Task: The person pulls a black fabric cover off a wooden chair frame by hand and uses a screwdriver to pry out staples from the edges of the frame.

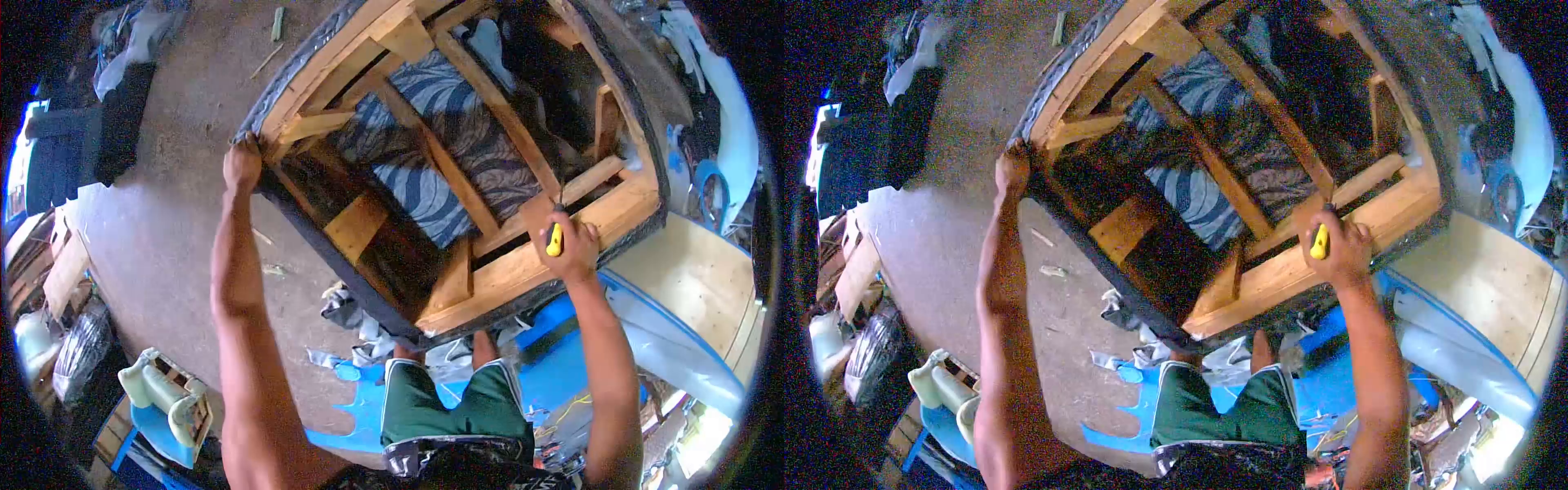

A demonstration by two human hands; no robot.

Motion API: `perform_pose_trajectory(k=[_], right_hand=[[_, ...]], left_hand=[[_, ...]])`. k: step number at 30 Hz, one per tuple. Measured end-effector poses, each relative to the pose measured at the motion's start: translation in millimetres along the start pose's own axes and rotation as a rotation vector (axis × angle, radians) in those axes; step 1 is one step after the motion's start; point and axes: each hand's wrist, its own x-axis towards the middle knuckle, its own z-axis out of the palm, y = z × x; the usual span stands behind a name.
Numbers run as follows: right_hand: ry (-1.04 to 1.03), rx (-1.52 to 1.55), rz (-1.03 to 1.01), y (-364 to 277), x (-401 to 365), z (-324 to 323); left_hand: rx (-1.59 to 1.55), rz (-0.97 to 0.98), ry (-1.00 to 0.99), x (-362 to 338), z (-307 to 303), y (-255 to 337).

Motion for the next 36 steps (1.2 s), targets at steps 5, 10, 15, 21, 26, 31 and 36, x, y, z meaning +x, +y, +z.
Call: perform_pose_trajectory(k=[5,10,15,21,26,31,36], right_hand=[[0.041,-0.025,0.009,1.0,-3.7,6.2],[0.036,-0.012,-0.016,-11.8,-7.3,8.6],[0.047,-0.032,0.006,-9.3,2.1,3.7],[0.032,-0.015,0.024,-8.3,0.3,5.2],[0.069,-0.02,0.014,-6.3,-1.8,7.7],[0.034,-0.011,0.028,-7.4,-0.5,5.9],[0.042,-0.021,0.022,-4.4,-1.2,7.5]], left_hand=[[0.239,0.469,-0.252,19.2,-62.5,22.1],[0.434,0.191,-0.372,-118.7,1.3,-206.2],[-0.227,-0.241,-0.161,-141.4,118.6,-195.5],[0.051,-0.121,-0.109,-97.7,4.3,-91.9],[0.082,-0.053,0.261,-3.8,28.5,-85.8],[-0.197,-0.16,0.16,0.9,14.5,-36.1],[-0.038,-0.108,0.233,-0.7,10.2,-31.6]])
